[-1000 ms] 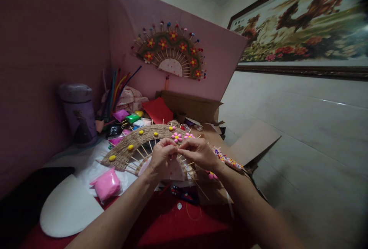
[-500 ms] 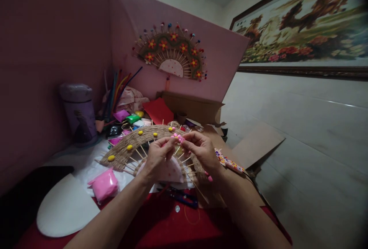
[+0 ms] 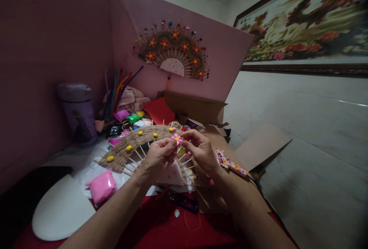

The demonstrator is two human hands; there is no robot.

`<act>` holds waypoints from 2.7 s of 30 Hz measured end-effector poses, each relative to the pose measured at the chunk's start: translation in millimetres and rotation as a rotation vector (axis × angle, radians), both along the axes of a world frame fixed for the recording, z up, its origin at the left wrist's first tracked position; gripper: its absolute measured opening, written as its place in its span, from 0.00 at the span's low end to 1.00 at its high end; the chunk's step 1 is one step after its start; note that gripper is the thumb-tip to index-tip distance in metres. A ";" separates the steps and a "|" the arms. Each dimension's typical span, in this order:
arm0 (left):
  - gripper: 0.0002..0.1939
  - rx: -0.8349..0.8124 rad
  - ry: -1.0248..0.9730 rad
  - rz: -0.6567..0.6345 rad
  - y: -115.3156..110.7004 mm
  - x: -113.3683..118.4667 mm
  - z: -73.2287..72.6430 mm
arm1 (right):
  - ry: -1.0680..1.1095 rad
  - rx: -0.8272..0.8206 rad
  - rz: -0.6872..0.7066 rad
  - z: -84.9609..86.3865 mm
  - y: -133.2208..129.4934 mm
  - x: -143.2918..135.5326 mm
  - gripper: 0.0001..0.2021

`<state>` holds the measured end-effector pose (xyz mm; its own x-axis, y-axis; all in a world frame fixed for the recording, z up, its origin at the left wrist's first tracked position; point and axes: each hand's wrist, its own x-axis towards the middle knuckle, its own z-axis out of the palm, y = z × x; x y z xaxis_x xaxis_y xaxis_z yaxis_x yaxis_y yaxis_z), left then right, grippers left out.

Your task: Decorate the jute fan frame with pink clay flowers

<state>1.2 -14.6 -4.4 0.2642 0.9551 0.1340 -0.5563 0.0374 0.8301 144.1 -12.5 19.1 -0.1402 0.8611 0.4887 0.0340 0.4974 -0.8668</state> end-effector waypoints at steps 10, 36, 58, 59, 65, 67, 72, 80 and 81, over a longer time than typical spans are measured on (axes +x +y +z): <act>0.12 0.143 0.102 0.265 1.1 2.1 -3.3 | 0.546 -0.399 0.315 -8.6 -2.2 1.8 0.15; 0.19 -0.145 -0.055 0.087 -0.7 2.1 6.8 | 0.107 0.028 -0.034 -16.3 -12.7 -3.0 0.09; 0.20 -0.100 0.028 -0.102 -4.8 2.2 1.6 | -0.093 0.376 -0.161 -17.6 -15.4 2.2 0.04; 0.20 -0.098 0.033 -0.121 -4.8 2.2 1.2 | -0.096 0.377 -0.161 -17.5 -15.6 2.2 0.04; 0.20 -0.107 0.045 -0.118 -5.4 2.8 2.1 | -0.131 0.396 -0.151 -18.4 -16.0 3.5 0.03; 0.21 -0.101 0.056 -0.108 -5.8 3.3 2.4 | -0.125 0.414 -0.166 -18.7 -16.0 3.5 0.03; 0.20 -0.056 0.067 -0.110 -5.8 3.7 0.9 | -0.103 0.388 -0.166 -19.7 -15.4 3.7 0.04; 0.20 -0.043 0.065 -0.077 -4.6 4.8 1.1 | -0.125 0.431 -0.213 -19.6 -17.6 3.3 0.04; 0.20 -0.040 0.062 -0.080 -4.5 4.7 1.4 | -0.128 0.423 -0.208 -19.2 -18.2 3.2 0.05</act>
<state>5.9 -19.1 -3.0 0.3460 0.9350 0.0772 -0.4975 0.1131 0.8601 147.3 -30.7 -0.2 -0.0682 0.6073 0.7916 0.2631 0.7763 -0.5729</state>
